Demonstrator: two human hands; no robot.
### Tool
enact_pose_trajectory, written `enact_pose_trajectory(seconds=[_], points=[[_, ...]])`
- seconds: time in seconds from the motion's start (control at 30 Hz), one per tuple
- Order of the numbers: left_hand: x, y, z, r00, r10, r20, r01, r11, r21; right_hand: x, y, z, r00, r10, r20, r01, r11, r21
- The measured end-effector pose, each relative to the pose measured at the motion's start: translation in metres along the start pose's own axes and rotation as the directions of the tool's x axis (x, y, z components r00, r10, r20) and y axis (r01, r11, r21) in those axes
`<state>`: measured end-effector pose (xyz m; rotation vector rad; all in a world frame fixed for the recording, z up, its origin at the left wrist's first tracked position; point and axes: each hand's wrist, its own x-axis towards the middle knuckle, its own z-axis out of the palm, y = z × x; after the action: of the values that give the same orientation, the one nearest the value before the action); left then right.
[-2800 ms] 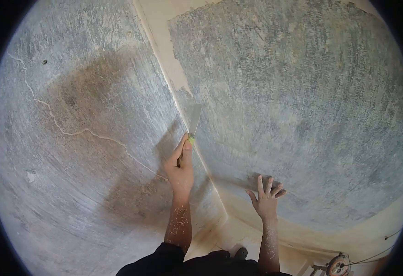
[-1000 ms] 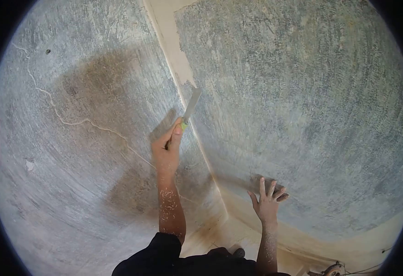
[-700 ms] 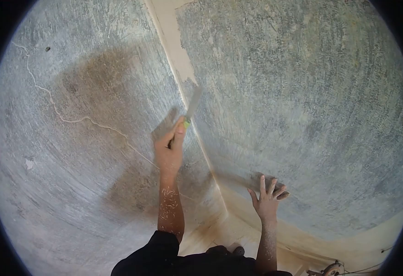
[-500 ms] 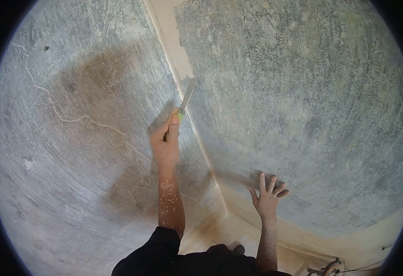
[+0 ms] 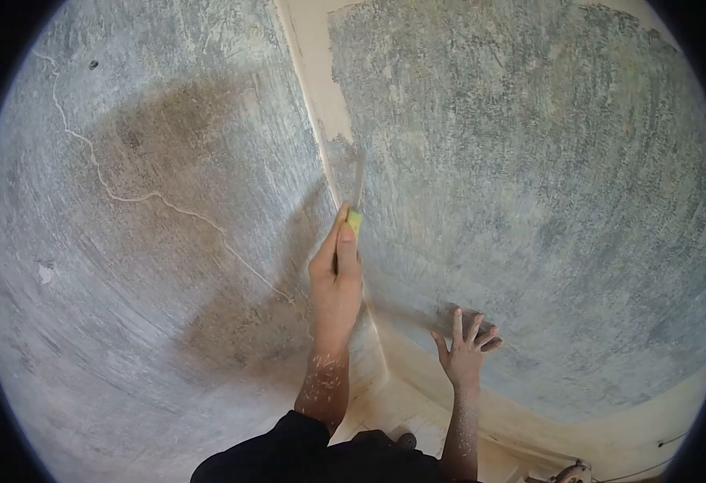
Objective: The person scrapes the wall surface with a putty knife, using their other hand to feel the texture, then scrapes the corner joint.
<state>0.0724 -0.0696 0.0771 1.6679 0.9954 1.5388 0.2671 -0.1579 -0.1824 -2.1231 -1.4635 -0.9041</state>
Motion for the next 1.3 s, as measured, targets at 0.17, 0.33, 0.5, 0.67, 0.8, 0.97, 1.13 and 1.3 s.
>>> enact_pose_trajectory(seconds=[0.17, 0.33, 0.5, 0.67, 0.8, 0.97, 1.13, 1.3], points=[[0.012, 0.019, 0.0, 0.999, -0.029, -0.031, 0.025, 0.993, -0.119, -0.003, -0.001, -0.005, 0.999, 0.016, 0.028, -0.016, 1.0, -0.005], [0.01, 0.013, 0.001, 0.999, 0.021, -0.025, -0.023, 0.996, -0.089, -0.003, -0.002, -0.002, 1.0, 0.022, 0.003, -0.022, 0.999, 0.029], [0.001, 0.009, 0.006, 1.0, 0.03, 0.008, -0.028, 0.988, -0.149, -0.002, -0.001, 0.002, 1.0, 0.023, -0.02, -0.023, 1.0, -0.002], [0.009, 0.018, 0.004, 1.0, 0.021, -0.016, -0.024, 0.974, -0.225, -0.003, -0.002, -0.001, 0.999, 0.034, 0.009, -0.034, 0.999, 0.013], [0.006, 0.022, 0.007, 0.999, 0.041, -0.027, -0.045, 0.984, -0.17, -0.001, 0.001, -0.001, 0.999, 0.028, 0.015, -0.029, 0.999, 0.04], [-0.003, 0.023, 0.004, 1.0, -0.009, 0.0, 0.009, 0.989, -0.15, -0.004, 0.0, -0.008, 0.998, 0.041, 0.051, -0.045, 0.995, 0.093], [0.014, 0.023, 0.003, 1.0, 0.013, -0.02, -0.017, 0.976, -0.217, 0.004, 0.005, -0.036, 0.935, 0.109, 0.339, -0.194, 0.954, 0.228], [0.015, 0.024, 0.01, 0.997, 0.028, -0.065, -0.041, 0.977, -0.207, -0.006, 0.008, -0.032, 0.952, 0.124, 0.281, -0.189, 0.957, 0.219]])
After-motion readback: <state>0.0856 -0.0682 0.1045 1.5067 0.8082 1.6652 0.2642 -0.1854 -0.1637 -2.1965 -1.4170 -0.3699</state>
